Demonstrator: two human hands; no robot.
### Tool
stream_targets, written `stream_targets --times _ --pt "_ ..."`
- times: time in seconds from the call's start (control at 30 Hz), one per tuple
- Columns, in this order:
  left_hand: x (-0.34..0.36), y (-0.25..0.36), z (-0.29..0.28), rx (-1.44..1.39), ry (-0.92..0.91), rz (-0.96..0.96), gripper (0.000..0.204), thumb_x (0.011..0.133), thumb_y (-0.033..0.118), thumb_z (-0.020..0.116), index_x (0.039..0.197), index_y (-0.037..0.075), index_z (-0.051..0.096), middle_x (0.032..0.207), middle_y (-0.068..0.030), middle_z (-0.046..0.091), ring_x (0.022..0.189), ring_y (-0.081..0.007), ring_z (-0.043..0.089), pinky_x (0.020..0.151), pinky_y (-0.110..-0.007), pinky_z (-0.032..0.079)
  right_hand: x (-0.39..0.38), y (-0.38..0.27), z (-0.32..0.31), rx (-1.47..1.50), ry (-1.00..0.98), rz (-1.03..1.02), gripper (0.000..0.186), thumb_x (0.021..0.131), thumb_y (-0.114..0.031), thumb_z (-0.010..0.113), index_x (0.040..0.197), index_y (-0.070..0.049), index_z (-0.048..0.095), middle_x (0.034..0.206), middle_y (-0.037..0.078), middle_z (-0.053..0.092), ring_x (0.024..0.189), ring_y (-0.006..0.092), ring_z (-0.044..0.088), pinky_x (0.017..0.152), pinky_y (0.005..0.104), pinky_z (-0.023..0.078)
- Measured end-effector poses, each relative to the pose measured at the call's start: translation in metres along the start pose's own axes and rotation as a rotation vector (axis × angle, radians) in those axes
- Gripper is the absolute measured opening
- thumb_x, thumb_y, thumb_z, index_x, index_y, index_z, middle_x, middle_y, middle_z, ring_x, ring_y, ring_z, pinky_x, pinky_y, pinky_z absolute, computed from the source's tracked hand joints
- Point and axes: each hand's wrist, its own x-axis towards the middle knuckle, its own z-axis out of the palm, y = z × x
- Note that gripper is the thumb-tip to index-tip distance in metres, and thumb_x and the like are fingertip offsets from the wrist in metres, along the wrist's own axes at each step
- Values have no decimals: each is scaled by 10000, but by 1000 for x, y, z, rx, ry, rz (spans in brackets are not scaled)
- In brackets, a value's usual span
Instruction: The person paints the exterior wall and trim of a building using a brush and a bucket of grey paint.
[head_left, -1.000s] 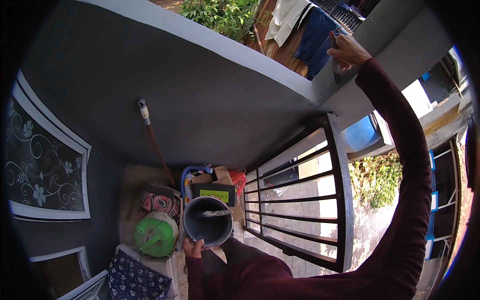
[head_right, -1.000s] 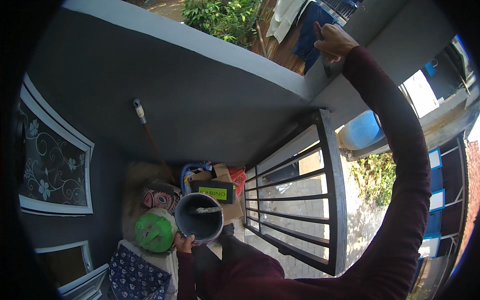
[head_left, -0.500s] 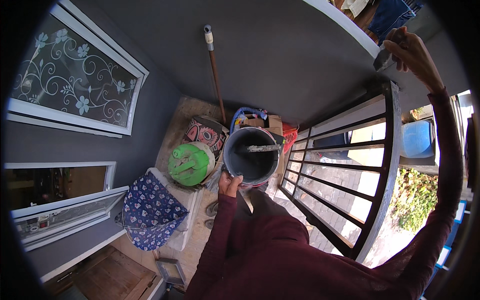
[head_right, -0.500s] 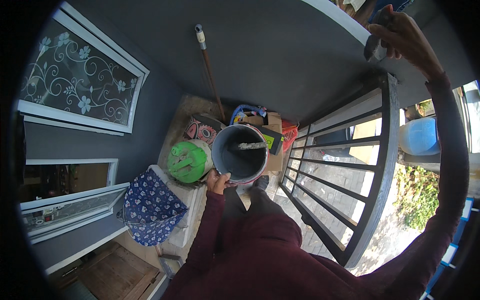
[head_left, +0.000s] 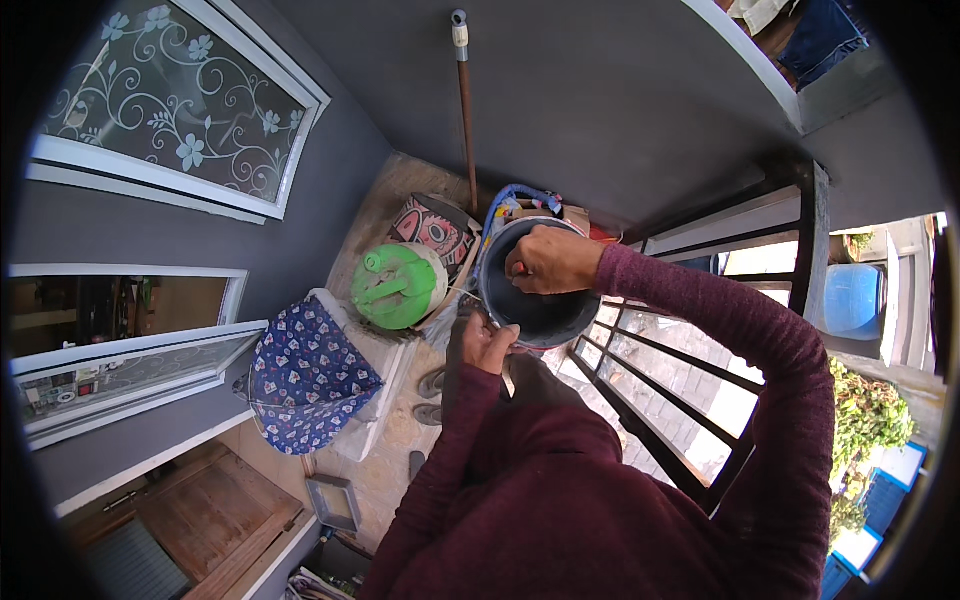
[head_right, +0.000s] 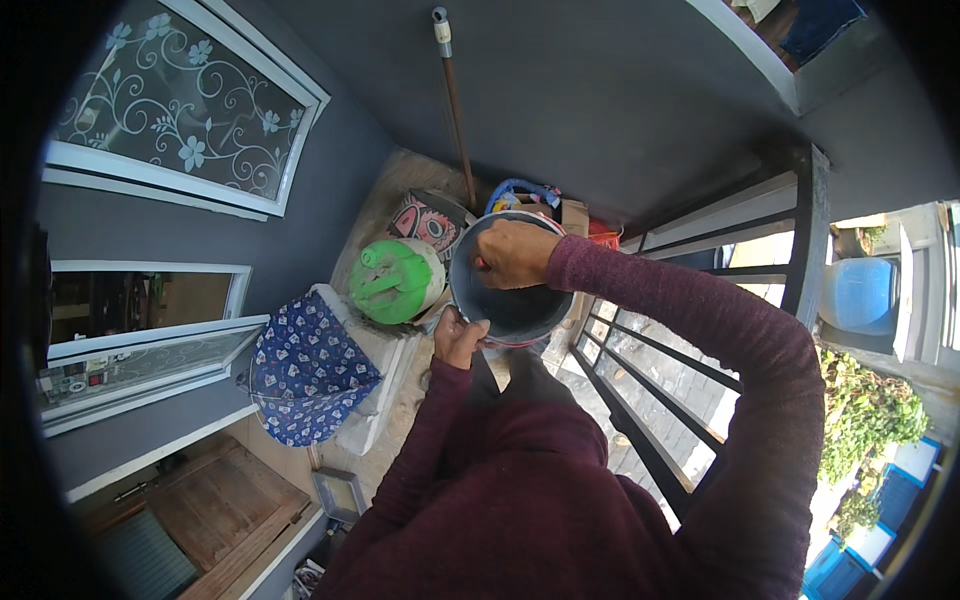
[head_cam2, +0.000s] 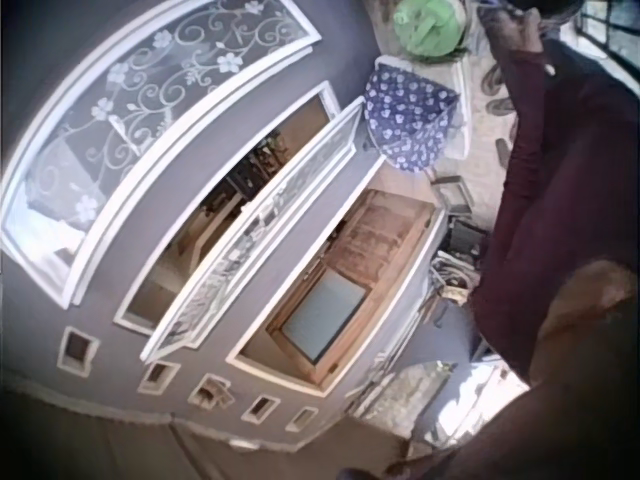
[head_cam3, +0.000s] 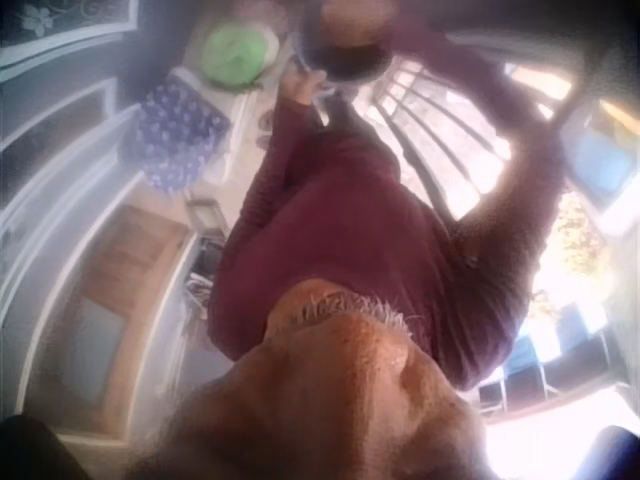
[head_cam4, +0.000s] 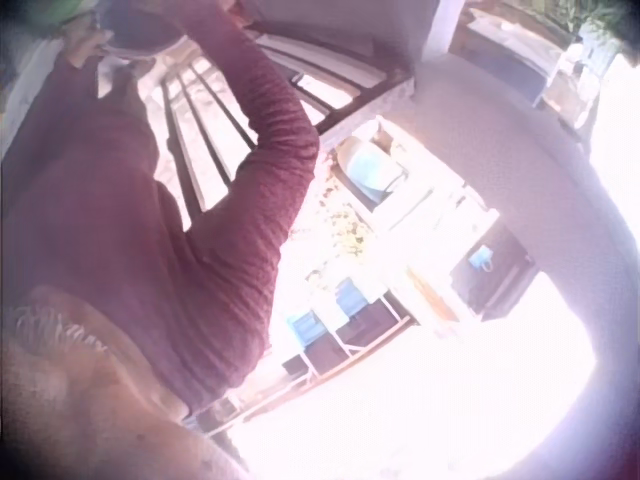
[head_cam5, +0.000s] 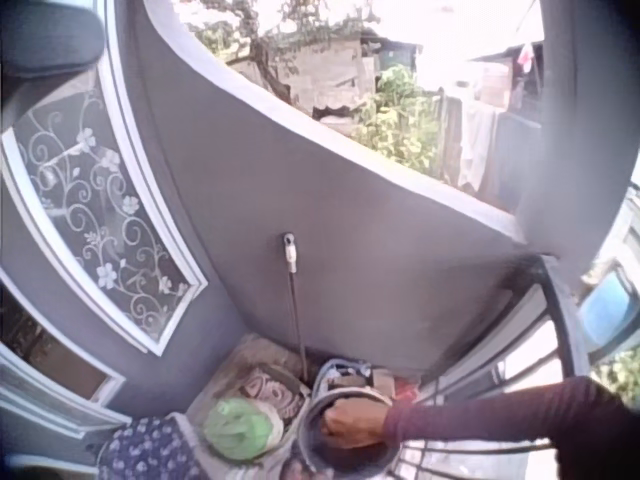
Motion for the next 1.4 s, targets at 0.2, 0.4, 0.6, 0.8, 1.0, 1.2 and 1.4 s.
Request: stream_targets --times 0.2,0.4,0.6,0.8,1.0,1.2,1.4 --pt "-6 -8 5 7 57 106 311 793 34 656 1039 -18 472 888 -78 572 696 -102 562 611 -268 555 16 9 20 -70 -94 -60 165 771 -162 617 859 -70 721 736 174 670 727 346 661 695 430 529" --pt "-10 -3 6 9 105 162 303 790 27 660 1015 -24 463 864 -84 563 683 -109 569 599 -279 576 33 12 52 -202 -86 -123 123 746 -140 625 795 -58 702 728 168 666 745 343 672 699 428 542" --pt "-20 -5 -6 23 139 164 296 792 30 656 1005 -26 458 851 -81 555 674 -122 580 576 -301 584 43 2 70 -256 -87 -198 94 726 -122 629 742 -48 685 725 170 668 732 350 675 666 427 551" --pt "-28 0 -4 54 184 186 269 797 64 638 969 -29 454 824 -105 569 671 -137 590 597 -314 585 32 -18 48 -189 -23 -232 97 713 -124 637 734 -38 675 728 163 668 712 347 673 644 423 543" --pt "-30 -9 -12 5 201 179 269 800 54 622 986 -30 446 909 -129 573 728 -171 624 615 -340 599 25 -34 57 -198 107 -311 146 740 -196 649 792 -61 673 720 150 660 686 344 659 618 443 521" --pt "-35 -15 -19 -13 219 151 273 802 50 619 989 -29 437 917 -131 568 728 -173 627 604 -338 602 15 -42 63 -240 -139 -205 186 765 -214 639 870 -65 675 775 128 658 751 334 653 629 423 518" --pt "-34 -23 -28 -40 253 148 268 800 42 641 968 -26 444 859 -96 542 694 -140 605 566 -314 598 20 -27 56 267 174 -157 210 783 -147 595 954 -50 672 706 122 648 687 286 656 677 360 519"
